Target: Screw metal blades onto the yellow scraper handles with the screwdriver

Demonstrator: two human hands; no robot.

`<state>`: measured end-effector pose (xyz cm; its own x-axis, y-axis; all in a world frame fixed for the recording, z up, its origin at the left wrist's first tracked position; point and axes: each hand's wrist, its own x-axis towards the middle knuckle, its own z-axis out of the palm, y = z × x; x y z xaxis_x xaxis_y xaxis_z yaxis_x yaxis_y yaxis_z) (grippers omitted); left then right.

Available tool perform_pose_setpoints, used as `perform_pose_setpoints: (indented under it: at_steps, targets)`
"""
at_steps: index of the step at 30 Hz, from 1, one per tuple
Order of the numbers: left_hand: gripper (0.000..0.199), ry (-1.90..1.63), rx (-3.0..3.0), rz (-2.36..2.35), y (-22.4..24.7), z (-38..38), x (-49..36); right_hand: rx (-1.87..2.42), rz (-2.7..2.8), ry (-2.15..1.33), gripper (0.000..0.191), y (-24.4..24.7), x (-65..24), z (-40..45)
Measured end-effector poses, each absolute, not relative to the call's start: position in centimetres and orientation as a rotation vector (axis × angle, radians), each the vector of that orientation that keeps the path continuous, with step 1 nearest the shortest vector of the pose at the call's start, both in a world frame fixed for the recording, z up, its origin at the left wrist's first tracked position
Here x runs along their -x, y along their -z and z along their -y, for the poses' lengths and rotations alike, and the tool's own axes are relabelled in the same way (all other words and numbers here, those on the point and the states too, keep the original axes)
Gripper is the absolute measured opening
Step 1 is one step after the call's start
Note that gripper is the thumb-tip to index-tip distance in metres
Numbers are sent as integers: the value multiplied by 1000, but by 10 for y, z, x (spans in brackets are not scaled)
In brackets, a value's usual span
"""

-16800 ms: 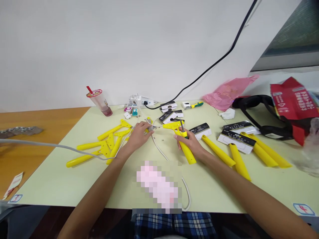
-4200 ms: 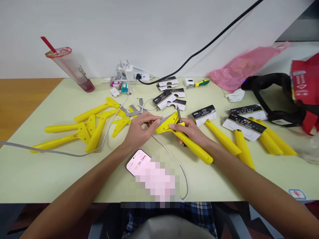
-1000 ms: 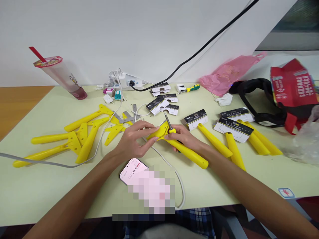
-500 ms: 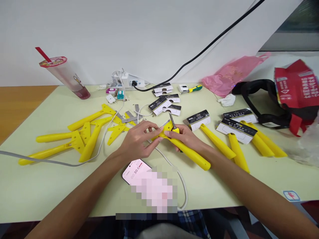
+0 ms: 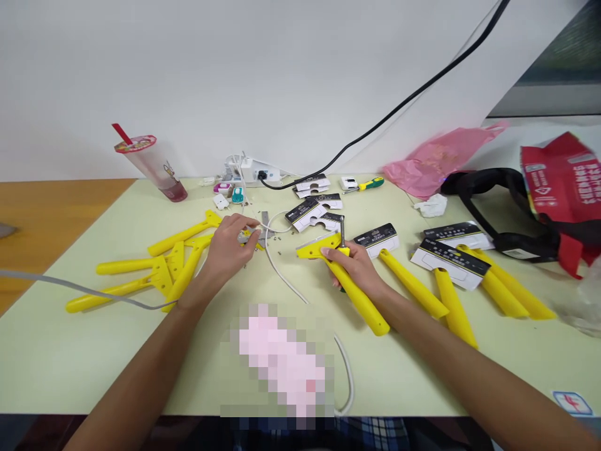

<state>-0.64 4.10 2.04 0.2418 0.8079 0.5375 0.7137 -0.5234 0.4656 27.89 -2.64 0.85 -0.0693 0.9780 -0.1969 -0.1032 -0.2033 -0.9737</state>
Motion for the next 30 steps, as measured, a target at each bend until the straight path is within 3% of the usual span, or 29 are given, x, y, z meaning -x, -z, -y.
perform_pose_setpoints:
  at_steps: [9, 17, 26, 30]
  targets:
    - [11, -804, -2389, -1228, -12, -30, -13, 1220, 975, -1388, 42, -10, -284, 20]
    - [10, -746, -2429, -1255, -8, -34, -10, 1219, 1062, -1400, 41, -8, -285, 19]
    - [15, -837, -2413, -1229, -5, -29, -17, 1246, 1092, -1387, 42, -11, -285, 21]
    - [30, -1014, -2164, -1163, -17, -11, -34, 1191, 1115, -1411, 39, -13, -283, 25]
